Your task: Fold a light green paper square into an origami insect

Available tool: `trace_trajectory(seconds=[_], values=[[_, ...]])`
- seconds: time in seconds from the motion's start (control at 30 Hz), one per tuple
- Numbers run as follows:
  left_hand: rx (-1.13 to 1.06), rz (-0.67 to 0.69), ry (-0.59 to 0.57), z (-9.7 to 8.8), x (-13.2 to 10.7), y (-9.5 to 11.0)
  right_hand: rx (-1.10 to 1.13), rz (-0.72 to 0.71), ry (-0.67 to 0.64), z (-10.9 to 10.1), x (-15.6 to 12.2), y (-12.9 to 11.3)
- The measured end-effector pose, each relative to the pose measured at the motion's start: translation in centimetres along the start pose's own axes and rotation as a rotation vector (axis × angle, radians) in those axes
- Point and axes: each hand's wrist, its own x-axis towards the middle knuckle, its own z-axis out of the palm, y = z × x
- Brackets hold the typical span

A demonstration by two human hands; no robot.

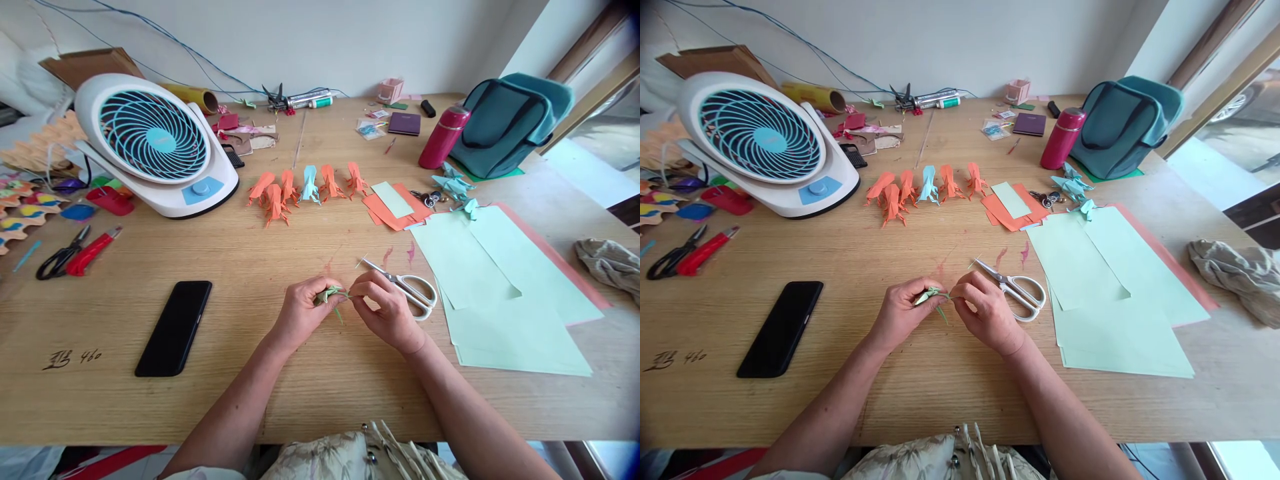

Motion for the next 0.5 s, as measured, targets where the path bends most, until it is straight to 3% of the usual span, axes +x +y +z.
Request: trace_trajectory(seconds=[0.5], values=[[-0.004, -0.072, 0.001, 0.02, -0.09, 0.15, -0.028, -0.011, 0.037, 0.14, -0.18, 0.21]])
